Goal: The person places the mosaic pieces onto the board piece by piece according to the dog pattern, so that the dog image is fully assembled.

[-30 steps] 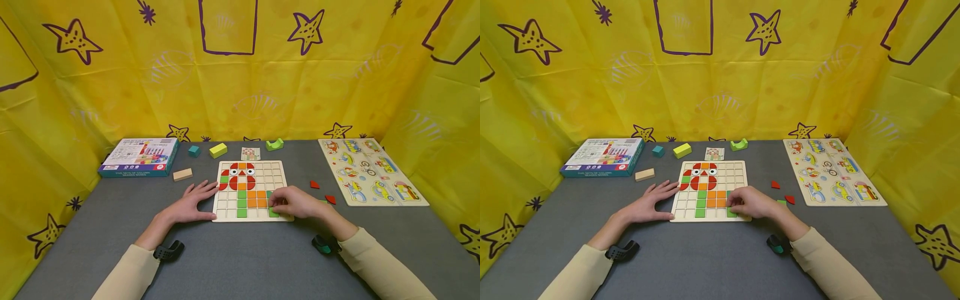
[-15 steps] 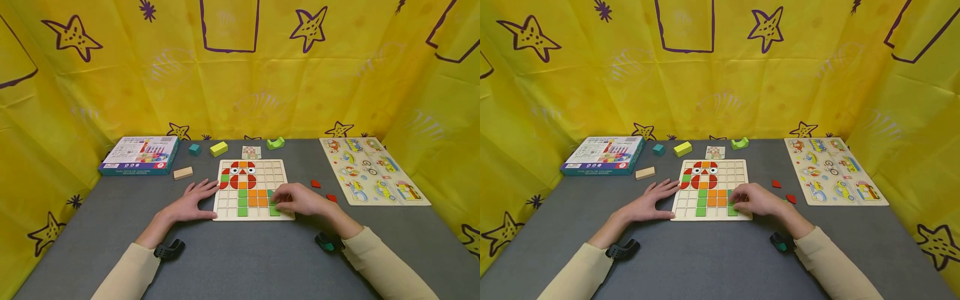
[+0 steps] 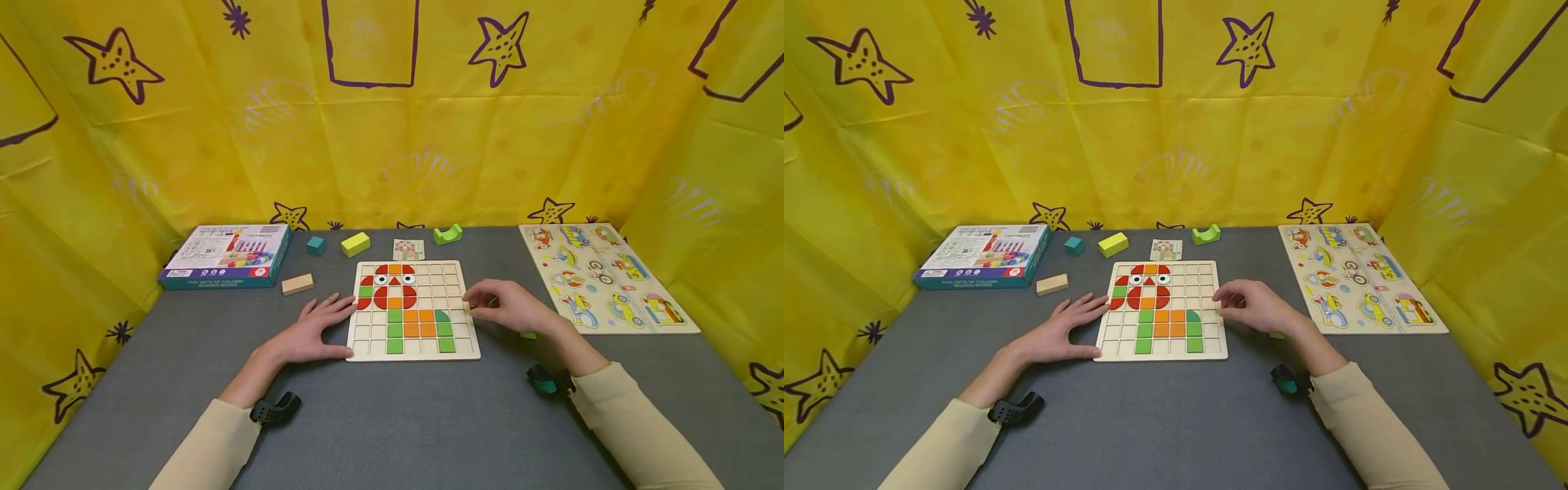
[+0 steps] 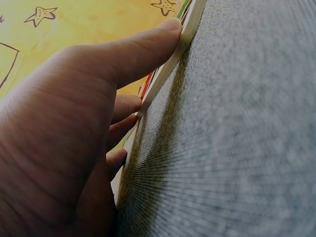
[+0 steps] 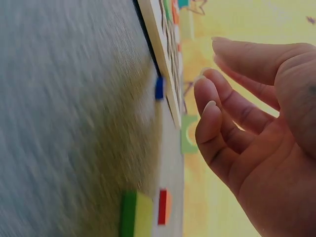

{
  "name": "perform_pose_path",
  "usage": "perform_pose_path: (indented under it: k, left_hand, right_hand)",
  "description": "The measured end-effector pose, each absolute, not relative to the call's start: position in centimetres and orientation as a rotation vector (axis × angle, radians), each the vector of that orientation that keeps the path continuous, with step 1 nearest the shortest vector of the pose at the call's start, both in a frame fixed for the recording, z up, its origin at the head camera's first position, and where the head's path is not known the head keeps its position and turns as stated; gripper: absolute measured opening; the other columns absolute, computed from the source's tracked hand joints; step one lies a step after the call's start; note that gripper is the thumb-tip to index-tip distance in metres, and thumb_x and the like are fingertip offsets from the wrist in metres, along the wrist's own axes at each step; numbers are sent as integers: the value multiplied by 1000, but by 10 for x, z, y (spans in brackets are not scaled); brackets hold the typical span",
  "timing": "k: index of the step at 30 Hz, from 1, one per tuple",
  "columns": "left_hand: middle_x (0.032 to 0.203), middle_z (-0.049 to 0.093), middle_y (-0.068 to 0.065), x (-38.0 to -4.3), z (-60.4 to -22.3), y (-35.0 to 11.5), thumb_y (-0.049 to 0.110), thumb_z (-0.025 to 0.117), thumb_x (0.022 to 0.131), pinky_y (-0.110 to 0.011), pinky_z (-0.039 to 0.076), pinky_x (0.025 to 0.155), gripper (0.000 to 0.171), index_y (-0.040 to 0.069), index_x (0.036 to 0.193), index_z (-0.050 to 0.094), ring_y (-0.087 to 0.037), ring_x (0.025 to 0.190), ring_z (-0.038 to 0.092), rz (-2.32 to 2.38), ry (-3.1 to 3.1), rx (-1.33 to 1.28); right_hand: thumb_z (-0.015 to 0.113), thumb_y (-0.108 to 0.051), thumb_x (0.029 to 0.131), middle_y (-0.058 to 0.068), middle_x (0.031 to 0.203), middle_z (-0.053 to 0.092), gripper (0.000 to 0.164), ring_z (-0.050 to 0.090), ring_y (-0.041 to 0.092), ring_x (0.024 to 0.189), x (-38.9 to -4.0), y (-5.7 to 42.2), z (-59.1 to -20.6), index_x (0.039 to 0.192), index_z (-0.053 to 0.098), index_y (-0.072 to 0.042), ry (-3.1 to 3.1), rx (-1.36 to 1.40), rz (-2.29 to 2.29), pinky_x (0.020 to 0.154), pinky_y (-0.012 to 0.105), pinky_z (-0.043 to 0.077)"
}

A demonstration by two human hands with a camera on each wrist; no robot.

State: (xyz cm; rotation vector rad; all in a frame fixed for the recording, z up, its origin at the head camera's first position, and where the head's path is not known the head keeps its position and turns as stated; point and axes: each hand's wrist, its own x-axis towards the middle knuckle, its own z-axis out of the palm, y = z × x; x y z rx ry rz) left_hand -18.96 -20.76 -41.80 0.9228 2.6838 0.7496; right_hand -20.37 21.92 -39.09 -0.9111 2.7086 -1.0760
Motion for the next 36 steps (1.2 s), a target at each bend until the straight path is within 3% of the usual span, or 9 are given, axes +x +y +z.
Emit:
perform_pose_path:
  k: [11, 28, 36]
  left_hand:
    - [166, 25, -5, -191, -419, -208, 55, 74, 87, -65, -1, 115, 90, 13, 158, 37, -37, 152, 9, 745, 2696, 938]
    - [166, 23, -3, -190, -421, -209, 55, 74, 86, -63, -1, 116, 91, 15, 158, 36, -34, 153, 8, 754, 2689, 919]
    - [165, 25, -6, -189, -419, -208, 54, 74, 87, -66, -1, 115, 90, 13, 157, 38, -37, 152, 9, 767, 2689, 932]
  right_hand:
    - [73, -9, 94, 10, 106, 70, 25, 64, 24, 92, -213, 262, -390, 116, 69, 1, 2836, -684, -1099, 82, 43, 52]
    - [73, -12, 94, 6, 95, 68, 27, 62, 21, 86, -222, 281, -403, 115, 68, 4, 2830, -554, -935, 80, 43, 50]
    - [74, -6, 92, 4, 89, 64, 16, 59, 20, 82, -222, 279, -403, 106, 66, -1, 2837, -557, -940, 76, 40, 49]
